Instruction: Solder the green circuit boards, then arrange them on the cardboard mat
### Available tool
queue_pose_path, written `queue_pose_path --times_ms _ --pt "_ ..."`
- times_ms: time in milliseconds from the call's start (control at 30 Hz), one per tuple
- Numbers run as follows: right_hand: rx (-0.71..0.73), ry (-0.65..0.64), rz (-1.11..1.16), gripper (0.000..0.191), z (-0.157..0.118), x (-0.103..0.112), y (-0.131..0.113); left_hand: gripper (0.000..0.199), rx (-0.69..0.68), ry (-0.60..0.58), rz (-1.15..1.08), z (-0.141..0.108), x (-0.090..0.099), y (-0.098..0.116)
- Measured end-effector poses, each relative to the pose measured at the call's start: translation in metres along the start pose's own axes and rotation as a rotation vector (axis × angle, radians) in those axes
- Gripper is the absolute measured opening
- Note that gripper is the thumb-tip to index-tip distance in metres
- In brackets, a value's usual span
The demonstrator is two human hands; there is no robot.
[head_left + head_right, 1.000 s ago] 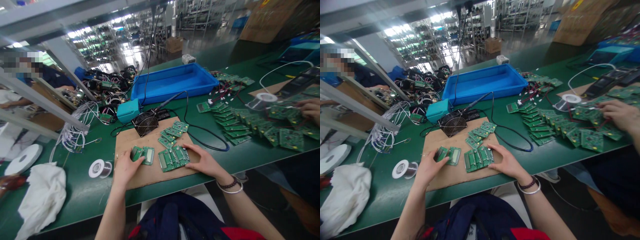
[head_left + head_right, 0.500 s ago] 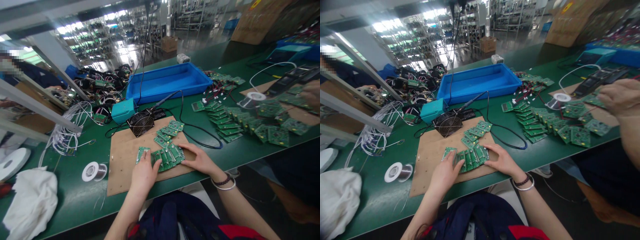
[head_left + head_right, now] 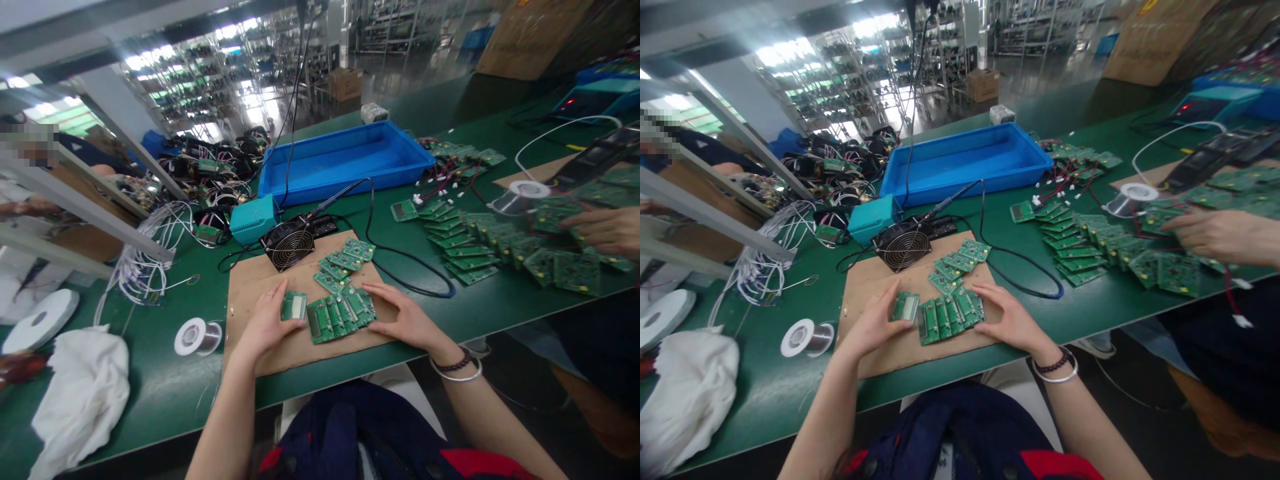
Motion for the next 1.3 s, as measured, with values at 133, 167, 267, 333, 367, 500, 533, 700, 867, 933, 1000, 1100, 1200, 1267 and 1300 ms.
queue_pose_path --times_ms 133,167,267,333,367,500,533,700,867,933,1000,1100,1200,1267,1300 --pt "-0.014 0.014 -0.024 0.059 -0.001 0.001 0.004 0.075 0.000 -0.001 0.021 0.002 0.002 -0.009" --pt "-0.019 0.019 -0.029 0.058 -0.001 0.001 0.006 0.073 -0.006 -0.001 0.024 0.000 0.002 -0.010" --pt "-0.023 0.029 -0.040 0.057 -0.001 0.001 0.007 0.080 0.022 0.028 0.037 -0.006 0.007 -0.021" --pt "-0.019 0.025 -0.046 0.058 -0.001 0.001 0.007 0.080 0.074 0.076 0.051 -0.009 0.014 -0.033" --pt "-0.016 0.022 -0.047 0.057 -0.001 0.000 0.006 0.077 0.099 0.098 0.057 -0.010 0.017 -0.038" --pt "-0.009 0.023 -0.039 0.054 -0.001 0.000 0.004 0.065 0.098 0.103 0.047 -0.012 0.018 -0.041" --pt "-0.007 0.023 -0.039 0.054 -0.001 0.000 0.004 0.065 0.078 0.093 0.036 -0.013 0.016 -0.038" --pt "0.001 0.023 -0.058 0.056 -0.001 0.000 0.005 0.054 0.114 0.177 -0.004 -0.016 0.020 -0.041" --pt "0.002 0.028 -0.064 0.056 -0.001 0.001 0.005 0.073 0.170 0.184 -0.038 -0.008 0.011 -0.048" --pt "-0.003 0.033 -0.062 0.055 -0.001 0.002 0.004 0.071 0.169 0.168 -0.056 -0.007 0.009 -0.043" --pt "-0.005 0.036 -0.056 0.054 0.000 0.001 0.003 0.071 0.143 0.150 -0.076 -0.009 0.010 -0.031" --pt "-0.002 0.042 -0.038 0.053 0.000 0.001 0.002 0.075 -0.003 0.051 -0.163 -0.014 0.002 0.003" --pt "0.001 0.041 -0.023 0.054 0.001 0.001 0.002 0.081 -0.117 -0.059 -0.231 -0.018 -0.013 0.033" --pt "0.005 0.027 -0.024 0.056 0.001 0.000 0.002 0.090 -0.130 -0.071 -0.218 -0.016 -0.021 0.041" --pt "0.012 0.012 -0.028 0.059 0.002 -0.002 0.002 0.096 -0.137 -0.070 -0.208 -0.015 -0.025 0.044"
Point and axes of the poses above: each hand's wrist, its own z-axis towards the middle knuckle, its own x-axis out of the back of the hand, y = z × x, the point moved 10 cm from there along z, towards the middle knuckle, and after that the axes turned 8 degrees about z, right-handed, at the moved point
